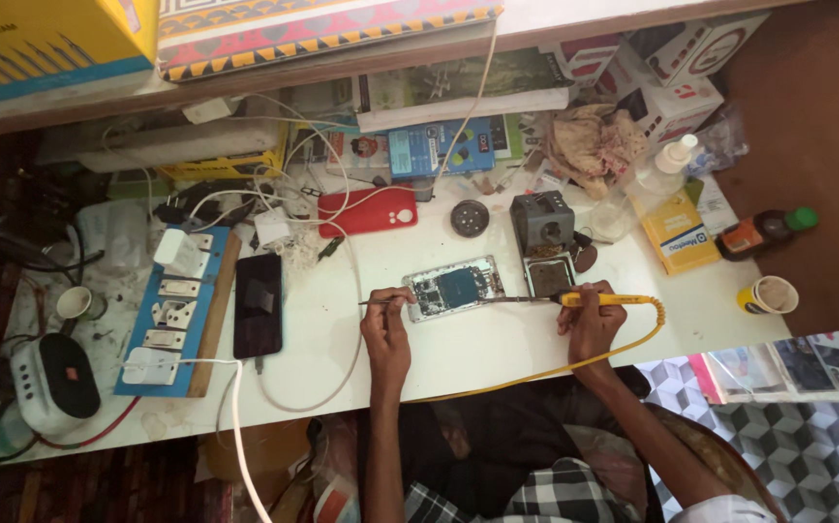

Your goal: The person uses a soldering iron and a probe to work on a disassembled smartphone motherboard. They repeatedly apply the soldering iron to specific points on the board while holding a probe in the other hand. The task continues throughout the clip without visible completion.

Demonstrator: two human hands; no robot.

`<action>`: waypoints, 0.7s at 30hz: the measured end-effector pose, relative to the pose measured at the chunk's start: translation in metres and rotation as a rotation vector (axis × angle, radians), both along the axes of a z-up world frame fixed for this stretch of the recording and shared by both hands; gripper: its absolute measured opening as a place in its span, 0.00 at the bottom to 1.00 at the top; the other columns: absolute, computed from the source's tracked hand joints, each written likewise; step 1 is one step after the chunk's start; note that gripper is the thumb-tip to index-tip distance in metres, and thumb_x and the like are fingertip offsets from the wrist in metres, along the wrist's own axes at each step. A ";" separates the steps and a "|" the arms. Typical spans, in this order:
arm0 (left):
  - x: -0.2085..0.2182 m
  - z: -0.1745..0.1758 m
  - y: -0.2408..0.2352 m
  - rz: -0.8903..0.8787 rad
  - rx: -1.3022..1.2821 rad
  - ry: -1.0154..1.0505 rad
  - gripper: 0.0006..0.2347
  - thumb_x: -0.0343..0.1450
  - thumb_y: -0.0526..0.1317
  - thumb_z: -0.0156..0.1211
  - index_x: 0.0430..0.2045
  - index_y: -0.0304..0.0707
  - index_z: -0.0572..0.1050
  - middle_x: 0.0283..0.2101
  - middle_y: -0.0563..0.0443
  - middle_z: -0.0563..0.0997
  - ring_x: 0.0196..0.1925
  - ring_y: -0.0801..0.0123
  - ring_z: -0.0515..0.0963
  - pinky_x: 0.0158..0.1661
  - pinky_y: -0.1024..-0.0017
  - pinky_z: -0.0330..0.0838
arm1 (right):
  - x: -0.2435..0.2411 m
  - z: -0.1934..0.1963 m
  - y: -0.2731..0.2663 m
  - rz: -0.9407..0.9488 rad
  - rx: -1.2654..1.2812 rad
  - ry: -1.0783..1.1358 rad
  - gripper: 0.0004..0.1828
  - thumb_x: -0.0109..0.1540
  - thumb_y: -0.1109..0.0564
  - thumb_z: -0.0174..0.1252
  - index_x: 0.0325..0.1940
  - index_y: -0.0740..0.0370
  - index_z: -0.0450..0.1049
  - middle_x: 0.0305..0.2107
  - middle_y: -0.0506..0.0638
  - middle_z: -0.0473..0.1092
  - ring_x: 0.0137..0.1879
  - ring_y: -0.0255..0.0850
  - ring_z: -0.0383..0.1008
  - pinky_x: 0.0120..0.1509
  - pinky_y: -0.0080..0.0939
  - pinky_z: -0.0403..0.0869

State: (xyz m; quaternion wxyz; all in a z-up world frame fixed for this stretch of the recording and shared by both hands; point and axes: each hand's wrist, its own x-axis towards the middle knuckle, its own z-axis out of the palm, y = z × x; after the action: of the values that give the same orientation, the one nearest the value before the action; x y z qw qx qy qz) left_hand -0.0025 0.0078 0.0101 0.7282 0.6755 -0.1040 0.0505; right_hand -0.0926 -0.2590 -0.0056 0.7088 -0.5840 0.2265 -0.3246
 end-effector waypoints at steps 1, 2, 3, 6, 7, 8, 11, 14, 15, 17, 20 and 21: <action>0.001 0.000 0.000 -0.012 -0.028 -0.012 0.07 0.80 0.36 0.48 0.38 0.31 0.73 0.37 0.50 0.80 0.41 0.75 0.76 0.47 0.76 0.69 | 0.000 -0.002 0.000 -0.008 -0.001 -0.005 0.13 0.73 0.55 0.47 0.37 0.65 0.67 0.17 0.51 0.66 0.17 0.34 0.62 0.20 0.33 0.62; 0.000 -0.001 0.000 -0.023 -0.058 -0.021 0.07 0.80 0.36 0.48 0.38 0.31 0.72 0.37 0.50 0.80 0.41 0.75 0.76 0.48 0.76 0.70 | -0.001 -0.003 -0.001 -0.016 -0.004 -0.007 0.13 0.73 0.55 0.47 0.38 0.64 0.67 0.17 0.51 0.66 0.17 0.34 0.63 0.21 0.33 0.62; 0.000 -0.001 -0.001 -0.034 -0.088 -0.031 0.07 0.80 0.36 0.48 0.38 0.31 0.72 0.38 0.50 0.80 0.42 0.75 0.76 0.49 0.76 0.70 | -0.002 -0.004 -0.002 -0.024 -0.007 -0.010 0.12 0.73 0.55 0.47 0.38 0.64 0.67 0.17 0.51 0.66 0.17 0.34 0.63 0.21 0.32 0.62; 0.000 -0.001 0.001 -0.031 -0.049 -0.011 0.07 0.80 0.37 0.49 0.38 0.32 0.72 0.37 0.51 0.80 0.40 0.76 0.75 0.46 0.77 0.68 | -0.002 -0.006 -0.003 -0.039 0.031 -0.026 0.11 0.72 0.56 0.46 0.38 0.64 0.66 0.18 0.51 0.66 0.18 0.33 0.63 0.21 0.33 0.62; 0.000 0.000 0.001 -0.029 -0.040 -0.002 0.07 0.80 0.37 0.48 0.38 0.32 0.72 0.37 0.51 0.80 0.39 0.76 0.74 0.45 0.77 0.68 | -0.002 -0.006 -0.003 -0.038 0.020 -0.026 0.11 0.72 0.56 0.47 0.38 0.64 0.66 0.18 0.51 0.66 0.18 0.33 0.63 0.21 0.32 0.61; 0.000 0.000 0.001 -0.026 -0.032 0.006 0.08 0.80 0.38 0.48 0.38 0.32 0.73 0.37 0.51 0.80 0.38 0.77 0.73 0.44 0.77 0.68 | -0.002 -0.006 -0.003 -0.035 0.009 -0.027 0.11 0.72 0.56 0.47 0.39 0.65 0.66 0.17 0.51 0.65 0.17 0.33 0.62 0.21 0.32 0.61; -0.003 -0.001 0.003 -0.016 0.001 0.085 0.08 0.80 0.38 0.48 0.38 0.32 0.73 0.36 0.51 0.80 0.34 0.76 0.70 0.40 0.76 0.66 | -0.003 -0.009 -0.002 -0.054 0.000 -0.018 0.13 0.73 0.55 0.48 0.38 0.65 0.66 0.17 0.51 0.65 0.17 0.34 0.61 0.20 0.32 0.60; 0.000 0.000 0.001 -0.034 -0.049 0.047 0.08 0.80 0.38 0.48 0.38 0.32 0.73 0.37 0.51 0.80 0.37 0.76 0.73 0.43 0.76 0.68 | -0.001 -0.009 -0.005 -0.086 0.026 -0.051 0.13 0.73 0.55 0.48 0.38 0.65 0.66 0.18 0.51 0.65 0.18 0.34 0.62 0.20 0.33 0.60; 0.001 0.000 0.000 -0.043 -0.079 0.013 0.08 0.80 0.38 0.48 0.38 0.32 0.72 0.37 0.51 0.80 0.39 0.76 0.75 0.45 0.77 0.69 | -0.001 -0.009 -0.005 -0.095 0.040 -0.068 0.13 0.73 0.55 0.48 0.39 0.65 0.66 0.18 0.50 0.65 0.18 0.34 0.63 0.21 0.32 0.61; 0.001 0.000 0.001 -0.045 -0.076 -0.020 0.08 0.81 0.38 0.48 0.38 0.32 0.72 0.38 0.51 0.80 0.41 0.76 0.76 0.48 0.77 0.69 | 0.000 -0.008 -0.004 -0.080 0.036 -0.072 0.13 0.73 0.54 0.48 0.39 0.65 0.67 0.17 0.51 0.65 0.17 0.33 0.61 0.21 0.32 0.60; -0.001 0.000 0.002 -0.042 -0.057 -0.017 0.08 0.81 0.38 0.48 0.38 0.32 0.72 0.37 0.50 0.80 0.41 0.76 0.76 0.48 0.76 0.69 | -0.002 -0.009 -0.005 -0.062 0.030 -0.057 0.13 0.73 0.54 0.48 0.39 0.65 0.67 0.18 0.51 0.66 0.17 0.33 0.61 0.20 0.32 0.60; 0.000 0.000 0.002 -0.040 -0.049 -0.009 0.08 0.81 0.38 0.48 0.38 0.32 0.72 0.37 0.50 0.80 0.41 0.76 0.75 0.47 0.76 0.69 | -0.001 -0.008 -0.005 -0.057 0.027 -0.051 0.13 0.73 0.54 0.48 0.38 0.65 0.67 0.18 0.51 0.66 0.17 0.33 0.61 0.20 0.32 0.60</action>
State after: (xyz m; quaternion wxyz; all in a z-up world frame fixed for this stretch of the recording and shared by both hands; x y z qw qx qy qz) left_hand -0.0029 0.0094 0.0102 0.7450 0.6549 -0.1194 0.0417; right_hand -0.0937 -0.2643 -0.0140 0.7127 -0.5591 0.2290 -0.3564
